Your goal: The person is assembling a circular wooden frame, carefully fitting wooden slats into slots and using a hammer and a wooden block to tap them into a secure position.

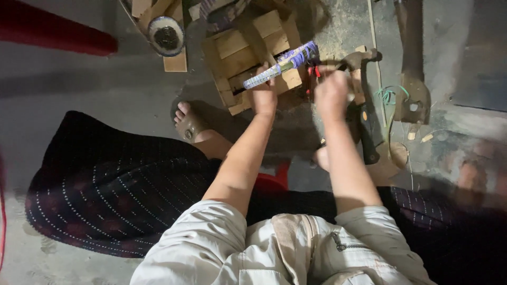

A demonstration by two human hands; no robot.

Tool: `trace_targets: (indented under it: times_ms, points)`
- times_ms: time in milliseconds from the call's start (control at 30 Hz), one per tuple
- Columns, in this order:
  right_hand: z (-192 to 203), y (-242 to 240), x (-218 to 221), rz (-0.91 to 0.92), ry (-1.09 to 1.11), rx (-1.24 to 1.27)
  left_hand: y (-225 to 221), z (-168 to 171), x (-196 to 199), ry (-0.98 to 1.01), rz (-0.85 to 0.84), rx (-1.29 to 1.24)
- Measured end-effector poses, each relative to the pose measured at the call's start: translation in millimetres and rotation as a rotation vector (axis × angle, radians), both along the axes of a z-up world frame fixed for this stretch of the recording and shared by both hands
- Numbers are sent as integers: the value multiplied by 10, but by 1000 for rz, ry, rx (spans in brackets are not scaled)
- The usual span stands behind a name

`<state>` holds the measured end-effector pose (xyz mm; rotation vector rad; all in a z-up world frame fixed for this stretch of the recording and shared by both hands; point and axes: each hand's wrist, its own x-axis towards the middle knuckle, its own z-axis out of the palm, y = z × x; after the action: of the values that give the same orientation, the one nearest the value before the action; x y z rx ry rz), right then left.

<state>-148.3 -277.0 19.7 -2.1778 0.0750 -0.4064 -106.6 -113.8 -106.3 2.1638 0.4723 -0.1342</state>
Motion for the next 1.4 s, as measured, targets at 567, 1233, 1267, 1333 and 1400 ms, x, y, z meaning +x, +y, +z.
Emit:
trace_targets:
  times_ms: [567,1233,1267,1333,1400]
  points:
    - [471,-811,-726,-259,408,137,-86,-883,27,-58,-75,108]
    - [93,903,-676,-151,289,-306,65,71,18,77,-194,-83]
    - [-5,887,-663,-159,315,-353,-51,-381,48,38,-210,-53]
    - [-77,865,-638,-165,343,-397,-113,-649,63,1,-224,-20]
    - [-33,852,-641,-191,291,-324,-14,-292,2,134,-230,-27]
